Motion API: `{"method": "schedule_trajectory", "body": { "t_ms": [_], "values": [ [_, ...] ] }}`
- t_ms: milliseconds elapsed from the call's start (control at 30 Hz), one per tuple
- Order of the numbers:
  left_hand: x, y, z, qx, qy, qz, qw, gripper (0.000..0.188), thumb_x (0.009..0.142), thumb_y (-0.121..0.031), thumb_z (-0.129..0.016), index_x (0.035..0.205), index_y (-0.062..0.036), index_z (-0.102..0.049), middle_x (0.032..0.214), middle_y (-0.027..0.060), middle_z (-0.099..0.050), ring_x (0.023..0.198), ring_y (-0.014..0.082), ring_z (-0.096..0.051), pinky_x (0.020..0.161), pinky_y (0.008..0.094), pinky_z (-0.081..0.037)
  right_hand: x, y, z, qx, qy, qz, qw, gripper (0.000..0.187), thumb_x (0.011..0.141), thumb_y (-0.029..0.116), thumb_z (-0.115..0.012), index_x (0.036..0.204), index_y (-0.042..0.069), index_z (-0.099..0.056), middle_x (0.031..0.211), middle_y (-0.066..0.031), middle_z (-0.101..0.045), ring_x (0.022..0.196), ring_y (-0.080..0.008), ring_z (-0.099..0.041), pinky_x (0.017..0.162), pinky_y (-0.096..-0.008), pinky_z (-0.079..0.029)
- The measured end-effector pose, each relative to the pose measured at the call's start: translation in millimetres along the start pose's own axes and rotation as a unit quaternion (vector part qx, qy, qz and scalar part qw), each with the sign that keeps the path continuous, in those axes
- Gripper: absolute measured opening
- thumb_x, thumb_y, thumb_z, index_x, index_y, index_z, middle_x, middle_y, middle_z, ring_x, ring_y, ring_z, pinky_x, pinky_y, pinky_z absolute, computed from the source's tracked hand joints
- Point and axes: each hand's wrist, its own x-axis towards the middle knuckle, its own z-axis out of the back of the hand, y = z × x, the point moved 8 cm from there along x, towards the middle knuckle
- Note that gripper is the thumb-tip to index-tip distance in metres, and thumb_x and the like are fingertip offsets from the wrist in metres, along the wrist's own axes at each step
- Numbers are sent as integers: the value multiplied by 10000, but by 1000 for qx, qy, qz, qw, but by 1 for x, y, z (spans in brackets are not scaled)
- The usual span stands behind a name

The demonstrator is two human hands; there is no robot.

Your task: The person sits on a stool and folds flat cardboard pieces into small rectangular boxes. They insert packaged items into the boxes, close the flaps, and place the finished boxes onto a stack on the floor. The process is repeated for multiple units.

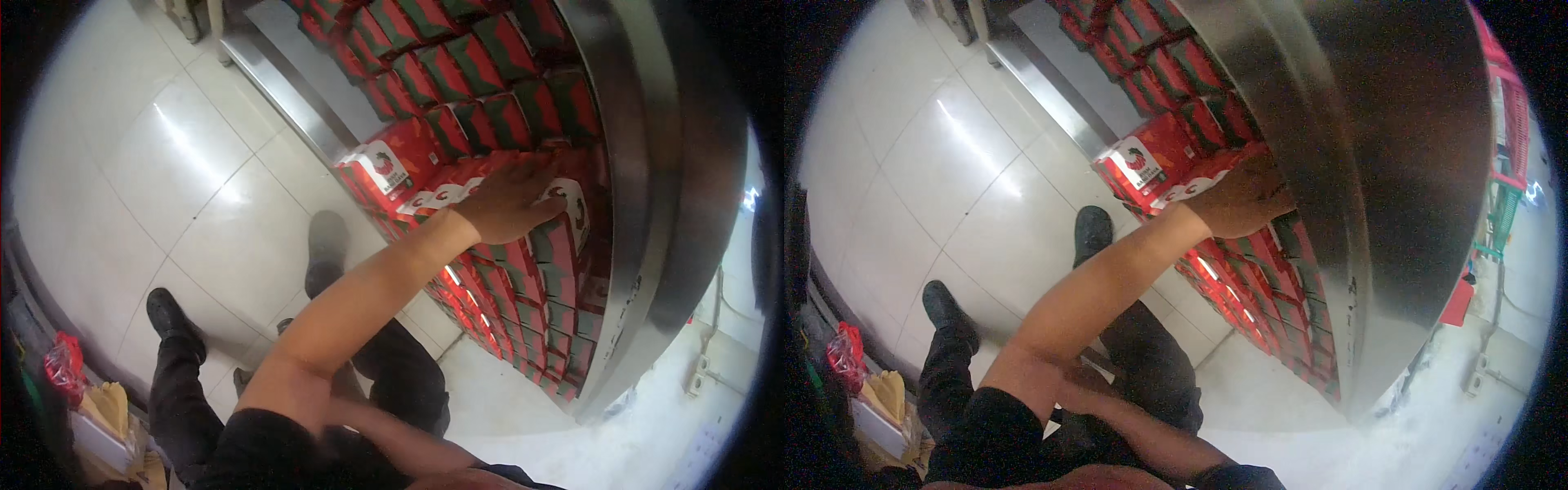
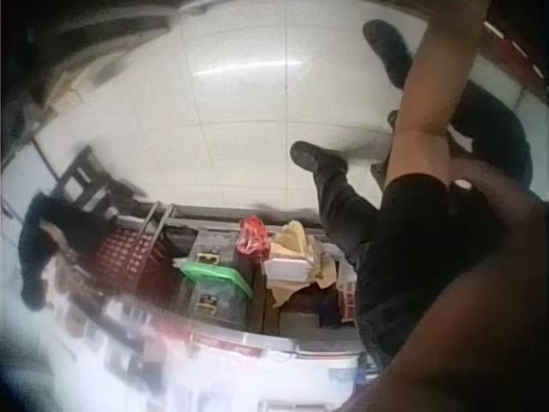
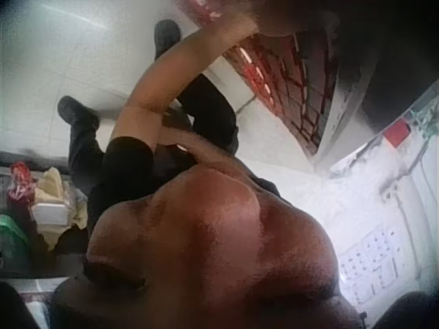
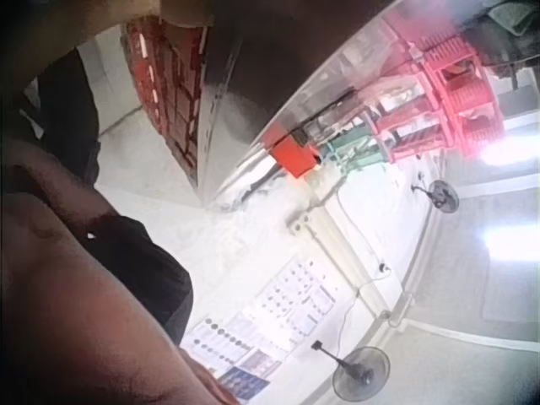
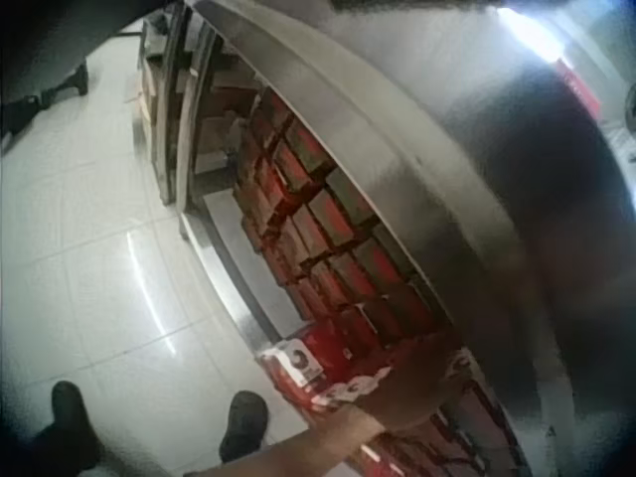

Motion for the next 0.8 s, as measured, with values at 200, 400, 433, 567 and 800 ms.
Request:
{"method": "schedule_trajectory", "body": {
  "t_ms": [200,400,433,567,800],
  "values": [
    [-57,8,53,-79,-64,245,964,544,1049,-357,-543,1449,10,-503,1445,246,-553,1335,376,-535,1119,426,-415,-4,-14,-1,66,9,114,991,588,988,416,-587,1417,18,-532,1446,-206,-554,1347,-300,-526,1072,-434,-452],
    [-254,-133,204,5,-184,489,852,540,1001,-294,-655,1416,26,-526,1302,231,-664,1245,338,-629,1071,417,-471,18,-20,-65,-181,-83,260,945,474,964,323,-673,1300,-9,-627,1215,-205,-700,1079,-277,-687,907,-394,-539],
    [-294,-174,232,36,-196,515,834,515,1018,-302,-636,1428,-8,-531,1331,200,-657,1268,291,-618,1074,404,-474,22,-22,-71,-191,-75,202,958,458,963,325,-673,1276,-8,-639,1155,-203,-713,1035,-286,-695,897,-392,-541],
    [-423,-404,361,257,-320,531,741,374,1025,-211,-602,1358,-43,-607,1280,114,-685,1181,189,-636,1026,351,-495,58,-36,-114,-264,-51,227,936,428,953,339,-696,1180,-22,-657,988,-157,-736,903,-263,-696,849,-390,-551],
    [-504,-892,415,642,-544,335,424,310,965,-170,-632,1228,-8,-660,1293,188,-669,1225,380,-612,1067,454,-454,75,-5,-190,-357,-48,226,905,404,940,331,-705,1101,-39,-686,1015,-194,-742,969,-298,-706,886,-397,-549]
  ]
}}
